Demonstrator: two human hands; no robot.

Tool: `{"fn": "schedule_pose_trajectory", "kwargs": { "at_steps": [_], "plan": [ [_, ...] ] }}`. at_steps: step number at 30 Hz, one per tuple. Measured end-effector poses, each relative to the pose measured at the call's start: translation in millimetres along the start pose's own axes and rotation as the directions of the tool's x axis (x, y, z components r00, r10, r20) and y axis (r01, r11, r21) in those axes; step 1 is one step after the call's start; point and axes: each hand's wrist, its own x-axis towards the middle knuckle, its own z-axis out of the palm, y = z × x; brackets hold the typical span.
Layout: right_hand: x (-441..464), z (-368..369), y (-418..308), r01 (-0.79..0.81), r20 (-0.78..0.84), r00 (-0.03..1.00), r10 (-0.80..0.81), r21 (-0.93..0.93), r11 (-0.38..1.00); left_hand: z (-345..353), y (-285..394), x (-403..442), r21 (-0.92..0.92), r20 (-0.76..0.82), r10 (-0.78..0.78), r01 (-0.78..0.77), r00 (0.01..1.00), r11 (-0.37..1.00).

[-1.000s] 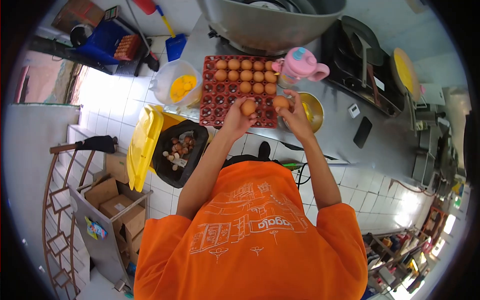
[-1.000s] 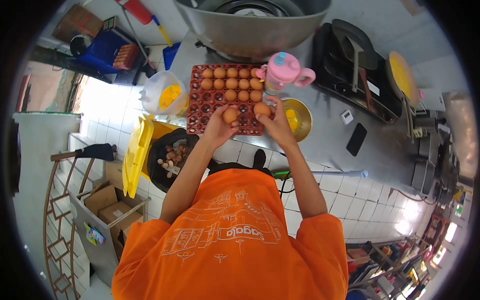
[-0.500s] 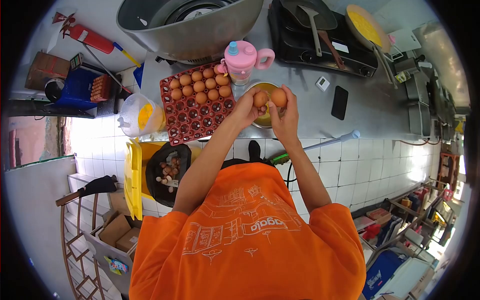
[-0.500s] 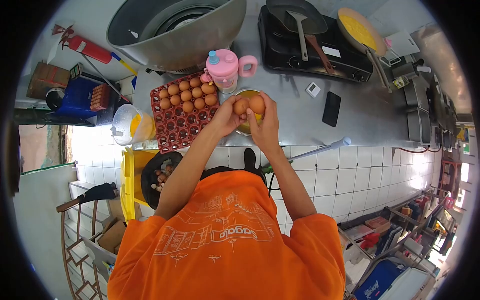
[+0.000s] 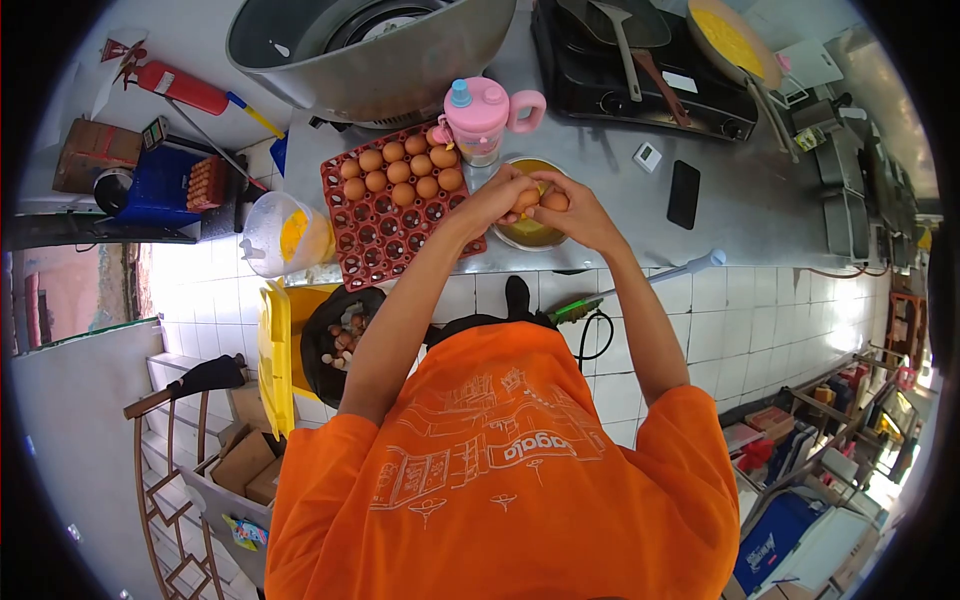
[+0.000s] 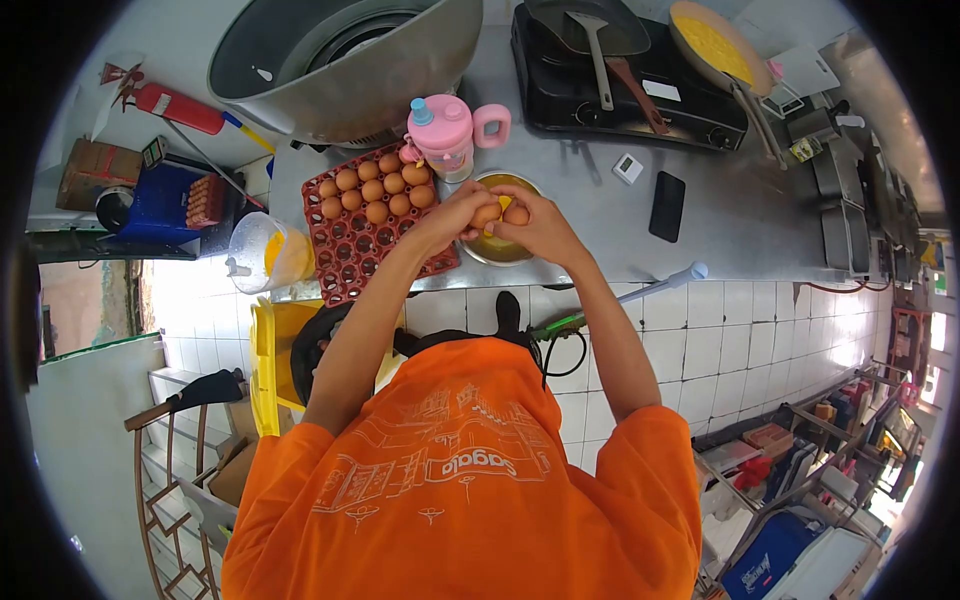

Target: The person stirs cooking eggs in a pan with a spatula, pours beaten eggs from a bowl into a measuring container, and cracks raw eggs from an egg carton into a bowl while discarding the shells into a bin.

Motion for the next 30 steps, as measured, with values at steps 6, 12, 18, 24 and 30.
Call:
{"fn": "schedule_pose_trajectory", "kwargs": {
  "at_steps": [6, 12, 18, 24, 30],
  "plan": [
    [12.0, -10.6, 11.7, 0.001, 0.013, 1.000, 0.000, -0.036, 0.999, -2.9, -17.0, 14.1, -0.012, 0.020, 0.136, -0.136, 0.990, 0.991],
    [13.6, -9.8, 21.0, -0.031, -0.116, 0.993, 0.020, -0.097, 0.995, 1.3, -12.1, -7.9, 0.537, 0.029, 0.576, -0.499, 0.817, 0.680],
    [13.8, -5.5, 11.6, -0.066, -0.154, 0.987, 0.041, -0.160, 0.985, 1.7, -11.8, -9.0, 0.833, 0.036, 0.672, -0.394, 0.740, 0.389],
    [14.0, -5.9, 17.4, -0.055, -0.139, 0.990, 0.030, -0.185, 0.981, -8.5, -20.2, -3.5, 0.785, 0.067, 0.652, -0.443, 0.755, 0.433],
    [14.7, 2.5, 8.8, -0.071, -0.153, 0.988, 0.035, -0.238, 0.969, -2.7, -22.2, -5.7, 0.891, 0.053, 0.689, -0.345, 0.723, 0.294]
  ]
}}
